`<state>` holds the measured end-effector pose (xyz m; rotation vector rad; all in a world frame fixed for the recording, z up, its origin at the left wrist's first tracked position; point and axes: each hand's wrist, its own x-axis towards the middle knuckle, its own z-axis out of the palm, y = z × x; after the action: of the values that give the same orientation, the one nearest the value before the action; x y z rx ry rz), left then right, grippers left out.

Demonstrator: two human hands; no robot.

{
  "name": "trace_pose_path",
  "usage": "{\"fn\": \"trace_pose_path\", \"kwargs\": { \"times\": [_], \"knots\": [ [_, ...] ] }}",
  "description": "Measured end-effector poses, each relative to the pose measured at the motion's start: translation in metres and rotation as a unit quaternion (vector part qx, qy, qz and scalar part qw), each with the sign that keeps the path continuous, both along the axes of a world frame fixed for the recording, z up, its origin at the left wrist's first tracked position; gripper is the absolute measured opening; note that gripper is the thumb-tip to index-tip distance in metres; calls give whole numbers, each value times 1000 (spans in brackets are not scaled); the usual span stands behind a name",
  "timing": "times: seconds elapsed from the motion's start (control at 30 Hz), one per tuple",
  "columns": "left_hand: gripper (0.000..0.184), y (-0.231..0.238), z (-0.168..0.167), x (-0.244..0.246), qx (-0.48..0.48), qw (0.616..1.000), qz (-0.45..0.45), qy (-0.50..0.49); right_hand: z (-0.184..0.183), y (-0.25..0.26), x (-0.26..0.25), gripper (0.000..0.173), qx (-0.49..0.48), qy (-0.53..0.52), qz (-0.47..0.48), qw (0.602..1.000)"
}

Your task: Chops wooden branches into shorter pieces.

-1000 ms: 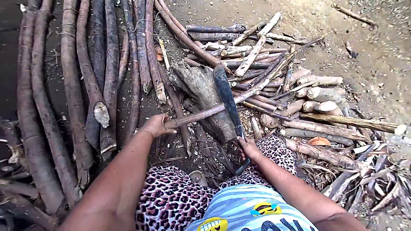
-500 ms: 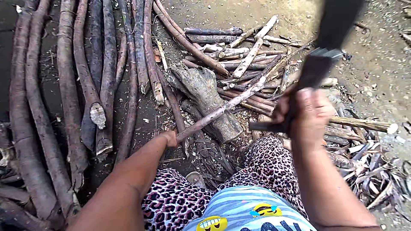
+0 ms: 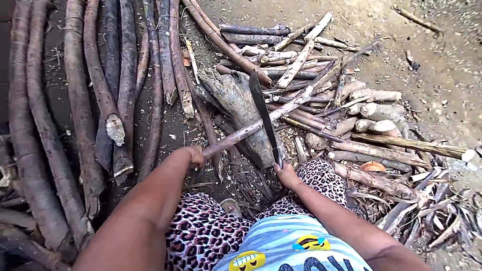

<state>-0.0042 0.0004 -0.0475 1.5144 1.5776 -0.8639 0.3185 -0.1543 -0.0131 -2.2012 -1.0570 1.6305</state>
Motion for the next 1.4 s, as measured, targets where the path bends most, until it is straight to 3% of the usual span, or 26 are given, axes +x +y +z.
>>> {"fn": "trace_pose_path", "kwargs": {
  "times": [0.03,0.1,0.17,0.27,0.43,0.5,0.6,0.7,0.8,0.9,1.0,1.07,1.17,1.2,1.23,1.33,1.4],
  "knots": [
    [20,2,6,-2,20,1000,-1,-6,2,1,3,32,2,45,-38,998],
    [43,7,27,-7,57,997,-1,-52,1,0,11,32,5,90,-76,993],
    [60,4,51,-19,98,987,15,-124,-4,-5,14,31,23,54,-53,997],
    [52,-12,90,-20,170,976,-9,-138,-5,-4,16,37,43,-52,40,997],
    [52,-30,171,45,87,996,-28,-18,0,3,11,41,22,-74,76,994],
    [54,-28,217,84,91,987,-113,65,-1,3,11,43,22,-69,80,994],
    [38,-31,286,146,154,946,-244,149,5,9,19,46,13,-63,98,993],
    [34,-31,348,166,200,931,-280,123,11,11,34,43,4,-2,83,997],
    [32,-12,381,141,263,947,-186,5,29,4,60,31,18,206,-65,976],
    [35,17,373,117,333,934,-95,-85,51,-15,95,30,9,301,-152,941],
    [40,46,357,144,368,909,55,-189,68,-37,140,26,40,294,-200,934],
    [48,78,345,175,410,864,127,-262,75,-52,166,20,69,267,-251,928],
    [81,139,309,223,454,772,186,-404,76,-72,195,16,104,220,-332,911],
    [90,150,289,240,448,769,182,-419,75,-79,202,16,111,207,-357,904],
    [93,152,260,258,434,790,158,-402,73,-85,208,17,115,197,-382,896],
    [93,111,140,307,330,916,23,-226,65,-107,219,20,116,187,-428,876],
    [103,76,68,324,255,956,-43,-138,63,-118,223,21,107,181,-447,869]
  ]
}}
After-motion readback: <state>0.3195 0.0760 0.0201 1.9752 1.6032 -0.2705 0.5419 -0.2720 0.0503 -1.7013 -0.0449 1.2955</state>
